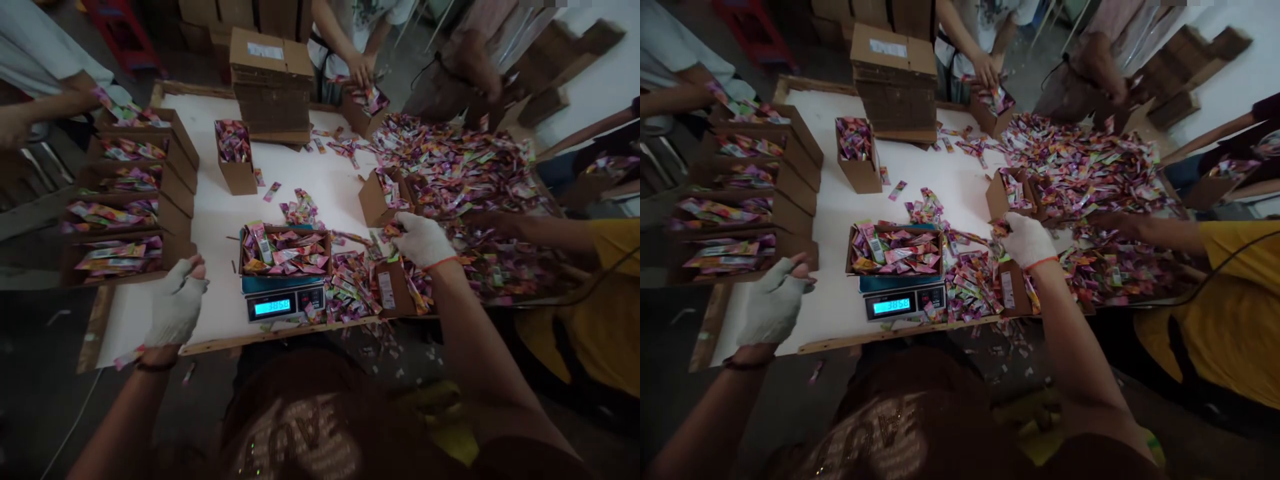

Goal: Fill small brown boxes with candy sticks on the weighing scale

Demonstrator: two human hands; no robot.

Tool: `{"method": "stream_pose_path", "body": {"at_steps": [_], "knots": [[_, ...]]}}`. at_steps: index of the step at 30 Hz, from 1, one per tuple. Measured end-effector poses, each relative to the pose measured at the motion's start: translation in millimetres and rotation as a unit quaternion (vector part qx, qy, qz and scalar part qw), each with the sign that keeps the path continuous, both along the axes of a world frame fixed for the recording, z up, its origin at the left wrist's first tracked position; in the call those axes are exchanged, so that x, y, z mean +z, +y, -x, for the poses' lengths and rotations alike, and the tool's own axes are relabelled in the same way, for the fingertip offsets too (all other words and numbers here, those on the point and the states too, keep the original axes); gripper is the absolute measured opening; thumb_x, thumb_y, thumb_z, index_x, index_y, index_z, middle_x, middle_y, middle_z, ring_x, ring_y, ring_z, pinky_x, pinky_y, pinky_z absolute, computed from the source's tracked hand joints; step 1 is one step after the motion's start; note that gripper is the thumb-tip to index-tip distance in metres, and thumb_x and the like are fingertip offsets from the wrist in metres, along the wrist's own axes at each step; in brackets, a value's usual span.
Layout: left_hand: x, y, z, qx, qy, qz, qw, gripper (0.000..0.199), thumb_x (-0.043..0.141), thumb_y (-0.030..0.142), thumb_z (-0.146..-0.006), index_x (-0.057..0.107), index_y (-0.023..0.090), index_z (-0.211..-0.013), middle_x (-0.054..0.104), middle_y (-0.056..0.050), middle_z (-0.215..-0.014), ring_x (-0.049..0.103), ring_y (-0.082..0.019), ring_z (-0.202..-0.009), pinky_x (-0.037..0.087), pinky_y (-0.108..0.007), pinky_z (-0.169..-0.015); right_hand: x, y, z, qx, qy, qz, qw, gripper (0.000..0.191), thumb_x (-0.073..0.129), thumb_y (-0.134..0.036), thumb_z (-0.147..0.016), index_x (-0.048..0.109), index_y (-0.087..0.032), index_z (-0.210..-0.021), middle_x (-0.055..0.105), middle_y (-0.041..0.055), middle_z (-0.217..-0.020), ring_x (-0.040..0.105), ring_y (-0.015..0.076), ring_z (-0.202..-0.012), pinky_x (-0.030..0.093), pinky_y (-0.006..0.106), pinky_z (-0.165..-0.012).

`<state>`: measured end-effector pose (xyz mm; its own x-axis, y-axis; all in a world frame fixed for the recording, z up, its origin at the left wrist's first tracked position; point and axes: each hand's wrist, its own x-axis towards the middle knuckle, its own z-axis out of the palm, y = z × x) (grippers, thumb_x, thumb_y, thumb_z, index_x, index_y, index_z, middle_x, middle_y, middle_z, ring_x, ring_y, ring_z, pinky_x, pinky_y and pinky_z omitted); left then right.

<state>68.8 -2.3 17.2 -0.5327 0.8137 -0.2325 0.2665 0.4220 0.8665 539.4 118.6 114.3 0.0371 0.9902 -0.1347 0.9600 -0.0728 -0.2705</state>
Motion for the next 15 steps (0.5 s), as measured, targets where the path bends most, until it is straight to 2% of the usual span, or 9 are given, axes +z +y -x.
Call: {"method": "stream_pose_path", "body": {"at_steps": [2,4,6,8,10,12,14,15], "knots": [[0.6,-12,10,0.022,-0.003,0.014,1.0,0.063,0.076,0.065,-0.078,0.081,0.022,-0.124,0.083,-0.013,-0.11,0.075,-0.03,-0.085,0.067,-0.048,-0.081,4.0,-2,2,0.025,0.023,-0.007,0.999,0.017,0.077,-0.015,-0.088,0.068,-0.029,-0.091,0.08,0.0086,-0.094,0.073,0.03,-0.091,0.06,0.045,-0.092],[2.1,-21,16,0.039,-0.008,0.025,0.999,0.055,0.076,0.063,-0.075,0.078,0.024,-0.114,0.081,-0.011,-0.108,0.073,-0.028,-0.084,0.062,-0.044,-0.074,11.9,-5,13,0.079,0.074,-0.016,0.994,0.014,0.073,-0.018,-0.088,0.074,-0.027,-0.098,0.084,0.0087,-0.103,0.077,0.0307,-0.099,0.065,0.048,-0.1],[4.6,-23,16,0.052,-0.01,0.031,0.998,0.052,0.076,0.063,-0.073,0.076,0.025,-0.11,0.079,-0.011,-0.106,0.071,-0.028,-0.084,0.06,-0.043,-0.073,20.5,-7,36,0.138,0.136,-0.014,0.981,0.022,0.073,-0.019,-0.085,0.08,-0.025,-0.105,0.084,0.0075,-0.105,0.078,0.0291,-0.1,0.068,0.049,-0.101],[7.8,-18,9,0.044,-0.016,0.024,0.999,0.055,0.076,0.065,-0.073,0.076,0.026,-0.111,0.079,-0.011,-0.108,0.072,-0.029,-0.086,0.06,-0.043,-0.074,27.3,-8,72,0.191,0.172,0.017,0.966,0.028,0.075,-0.019,-0.085,0.083,-0.021,-0.111,0.084,0.0064,-0.105,0.077,0.0258,-0.097,0.069,0.045,-0.098],[11.2,-8,-1,0.03,-0.027,0.014,0.999,0.06,0.076,0.068,-0.072,0.076,0.025,-0.114,0.08,-0.012,-0.111,0.072,-0.029,-0.086,0.06,-0.044,-0.076,32.2,-8,112,0.231,0.162,0.061,0.957,0.031,0.076,-0.018,-0.089,0.086,-0.019,-0.118,0.085,0.0061,-0.106,0.077,0.0236,-0.096,0.068,0.041,-0.096],[13.8,1,-12,0.018,-0.041,0.011,0.999,0.065,0.075,0.069,-0.071,0.076,0.024,-0.118,0.081,-0.014,-0.116,0.072,-0.029,-0.086,0.062,-0.045,-0.077,35.7,-7,144,0.261,0.129,0.089,0.952,0.041,0.078,-0.015,-0.092,0.086,-0.019,-0.132,0.087,0.0085,-0.118,0.078,0.0246,-0.105,0.067,0.04,-0.101],[13.9,3,-17,0.008,-0.046,0.011,0.999,0.067,0.075,0.069,-0.072,0.076,0.024,-0.121,0.081,-0.014,-0.116,0.073,-0.029,-0.086,0.063,-0.046,-0.078,36.8,-7,154,0.261,0.125,0.087,0.953,0.053,0.079,-0.014,-0.093,0.083,-0.019,-0.146,0.088,0.0107,-0.13,0.079,0.0257,-0.114,0.066,0.039,-0.105],[12.8,1,-17,0.003,-0.042,0.014,0.999,0.066,0.075,0.068,-0.073,0.077,0.024,-0.122,0.081,-0.012,-0.113,0.073,-0.029,-0.086,0.063,-0.046,-0.078,35.2,-9,151,0.249,0.134,0.082,0.956,0.052,0.079,-0.014,-0.095,0.082,-0.019,-0.147,0.088,0.0104,-0.131,0.08,0.0253,-0.114,0.066,0.038,-0.104]]}}
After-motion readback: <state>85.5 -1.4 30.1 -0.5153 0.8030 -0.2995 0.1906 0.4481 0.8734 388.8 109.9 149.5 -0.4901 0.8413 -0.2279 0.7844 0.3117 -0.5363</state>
